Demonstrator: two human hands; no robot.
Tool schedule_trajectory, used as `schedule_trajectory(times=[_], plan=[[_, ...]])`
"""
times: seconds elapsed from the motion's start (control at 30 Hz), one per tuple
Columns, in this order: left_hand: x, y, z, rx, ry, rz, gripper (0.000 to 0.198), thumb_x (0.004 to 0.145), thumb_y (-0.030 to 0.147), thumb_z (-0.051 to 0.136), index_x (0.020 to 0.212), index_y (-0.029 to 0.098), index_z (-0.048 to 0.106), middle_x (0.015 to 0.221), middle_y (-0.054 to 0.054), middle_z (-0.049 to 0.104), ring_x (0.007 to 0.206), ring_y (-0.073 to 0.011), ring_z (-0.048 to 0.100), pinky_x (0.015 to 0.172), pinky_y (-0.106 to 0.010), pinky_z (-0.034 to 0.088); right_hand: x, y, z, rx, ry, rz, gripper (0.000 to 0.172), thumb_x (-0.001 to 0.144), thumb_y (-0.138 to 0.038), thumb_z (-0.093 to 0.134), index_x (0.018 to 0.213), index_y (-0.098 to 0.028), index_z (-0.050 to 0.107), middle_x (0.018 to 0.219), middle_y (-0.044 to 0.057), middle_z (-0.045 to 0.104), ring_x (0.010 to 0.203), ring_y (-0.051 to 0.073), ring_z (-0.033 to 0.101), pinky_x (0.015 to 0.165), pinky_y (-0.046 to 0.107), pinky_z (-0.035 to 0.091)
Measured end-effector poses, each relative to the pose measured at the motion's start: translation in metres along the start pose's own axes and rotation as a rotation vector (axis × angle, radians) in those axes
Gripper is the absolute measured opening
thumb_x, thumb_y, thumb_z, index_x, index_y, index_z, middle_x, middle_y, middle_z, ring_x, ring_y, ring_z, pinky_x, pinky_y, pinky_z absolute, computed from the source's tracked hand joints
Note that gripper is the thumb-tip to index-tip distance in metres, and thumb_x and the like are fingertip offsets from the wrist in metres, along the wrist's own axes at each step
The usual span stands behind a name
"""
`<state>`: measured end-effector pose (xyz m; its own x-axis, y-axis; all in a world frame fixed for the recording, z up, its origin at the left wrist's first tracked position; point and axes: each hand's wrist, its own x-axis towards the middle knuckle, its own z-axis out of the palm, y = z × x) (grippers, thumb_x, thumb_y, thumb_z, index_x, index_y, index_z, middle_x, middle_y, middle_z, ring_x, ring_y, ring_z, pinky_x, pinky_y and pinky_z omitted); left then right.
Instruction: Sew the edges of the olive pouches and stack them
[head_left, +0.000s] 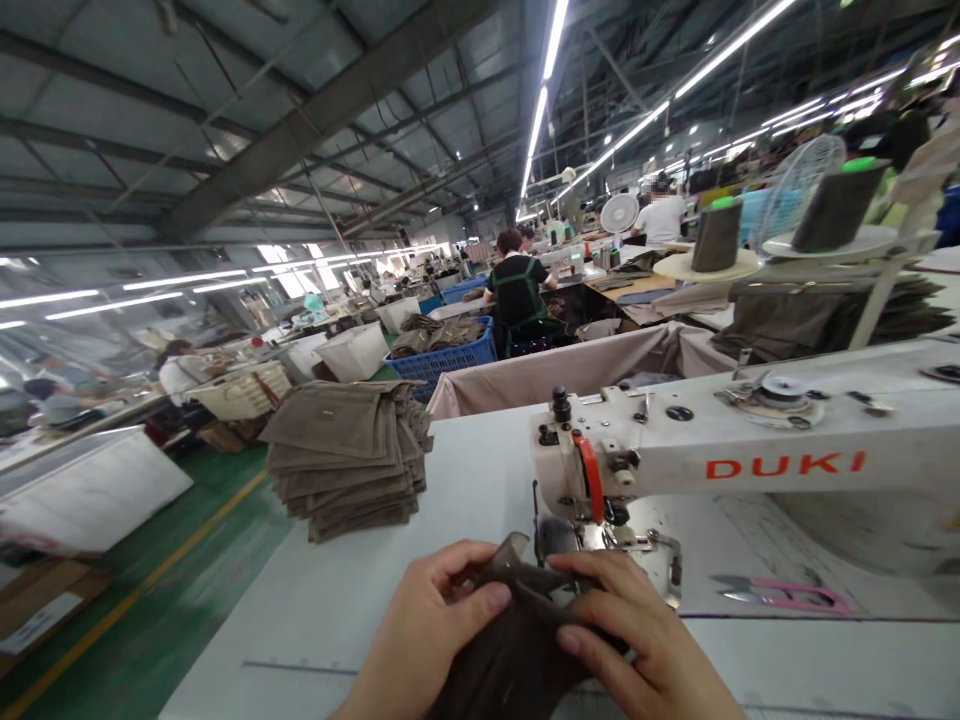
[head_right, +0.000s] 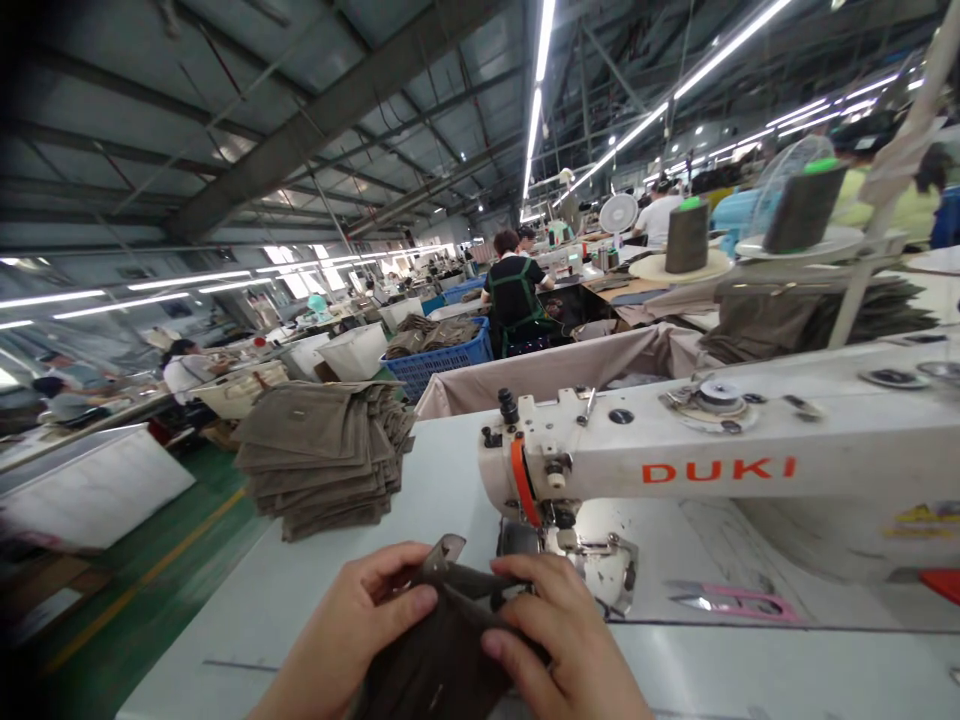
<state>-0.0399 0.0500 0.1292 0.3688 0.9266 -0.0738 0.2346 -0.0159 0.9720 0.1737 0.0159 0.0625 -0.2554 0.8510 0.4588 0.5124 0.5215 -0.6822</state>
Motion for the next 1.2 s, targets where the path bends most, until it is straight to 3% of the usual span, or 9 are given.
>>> schedule_trajectory(times=[0.17,0.43,0.63,0.77,0.87,1.0,1.1,1.2], plan=[[-0.009,0.000,0.010,-0.225,0.066,-0.054,0.030,0.072,0.037,0.076,0.090,0.013,0.070,0.079,-0.005,0.067,0.074,-0.0181,0.058,0.069,-0.025,0.044,0.001,-0.010,-0.019,-0.031,0.038,-0.064,0.016,0.092,-0.029,0.053,0.090,-0.027,0.069,0.105,0.004,0.067,0.100,0.021,0.059,0.086,0.035,0.050],[-0.012,-0.005,0.020,-0.316,0.157,-0.103,0.032,0.063,0.037,0.082,0.082,0.015,0.069,0.075,-0.004,0.063,0.072,-0.0166,0.056,0.068,-0.023,0.044,-0.006,-0.016,-0.022,0.077,0.052,0.197,0.013,0.084,-0.031,0.060,0.075,-0.025,0.067,0.094,0.002,0.069,0.090,0.021,0.064,0.081,0.032,0.052],[-0.013,-0.010,0.023,-0.342,0.166,-0.103,0.028,0.065,0.037,0.079,0.077,0.015,0.068,0.071,-0.002,0.060,0.069,-0.0166,0.055,0.067,-0.026,0.044,-0.007,-0.021,-0.022,0.127,0.015,0.226,0.015,0.082,-0.030,0.059,0.069,-0.024,0.062,0.089,0.001,0.068,0.087,0.019,0.062,0.078,0.029,0.050],[-0.015,-0.008,0.021,-0.286,0.136,-0.108,0.027,0.067,0.037,0.076,0.077,0.014,0.065,0.070,-0.002,0.059,0.067,-0.0160,0.053,0.065,-0.024,0.042,-0.007,-0.024,-0.019,0.152,-0.046,0.275,0.011,0.077,-0.018,0.057,0.068,-0.022,0.052,0.078,-0.001,0.064,0.076,0.016,0.060,0.069,0.024,0.048],[-0.012,-0.003,0.012,-0.170,0.058,-0.157,0.026,0.071,0.036,0.073,0.082,0.014,0.065,0.070,-0.001,0.058,0.065,-0.0140,0.052,0.060,-0.021,0.039,-0.007,-0.026,-0.018,0.271,-0.146,0.217,0.011,0.076,-0.012,0.053,0.081,-0.022,0.055,0.073,-0.003,0.062,0.066,0.012,0.059,0.061,0.019,0.046],[0.014,-0.009,-0.001,0.310,-0.178,-0.154,0.023,0.079,0.036,0.062,0.082,0.013,0.064,0.068,0.000,0.060,0.059,-0.0127,0.051,0.053,-0.020,0.036,-0.011,-0.016,-0.004,0.332,-0.349,-0.054,0.036,0.082,-0.010,0.047,0.111,-0.026,0.062,0.098,0.000,0.070,0.085,0.012,0.065,0.075,0.019,0.048],[0.051,-0.031,0.004,0.681,-0.223,-0.035,0.015,0.078,0.028,0.061,0.076,0.014,0.065,0.064,0.000,0.061,0.058,-0.0151,0.053,0.052,-0.022,0.038,-0.009,0.007,0.021,-0.053,-0.343,-0.135,0.032,0.083,-0.007,0.050,0.107,-0.025,0.062,0.092,-0.002,0.069,0.080,0.011,0.065,0.072,0.017,0.048],[0.095,-0.054,0.022,0.832,-0.120,0.113,0.007,0.076,0.019,0.062,0.079,0.016,0.067,0.078,-0.005,0.066,0.075,-0.0215,0.060,0.067,-0.030,0.045,0.004,0.036,0.037,-0.419,-0.280,-0.152,0.013,0.085,-0.011,0.056,0.086,-0.020,0.065,0.082,0.002,0.066,0.077,0.017,0.062,0.072,0.027,0.049]])
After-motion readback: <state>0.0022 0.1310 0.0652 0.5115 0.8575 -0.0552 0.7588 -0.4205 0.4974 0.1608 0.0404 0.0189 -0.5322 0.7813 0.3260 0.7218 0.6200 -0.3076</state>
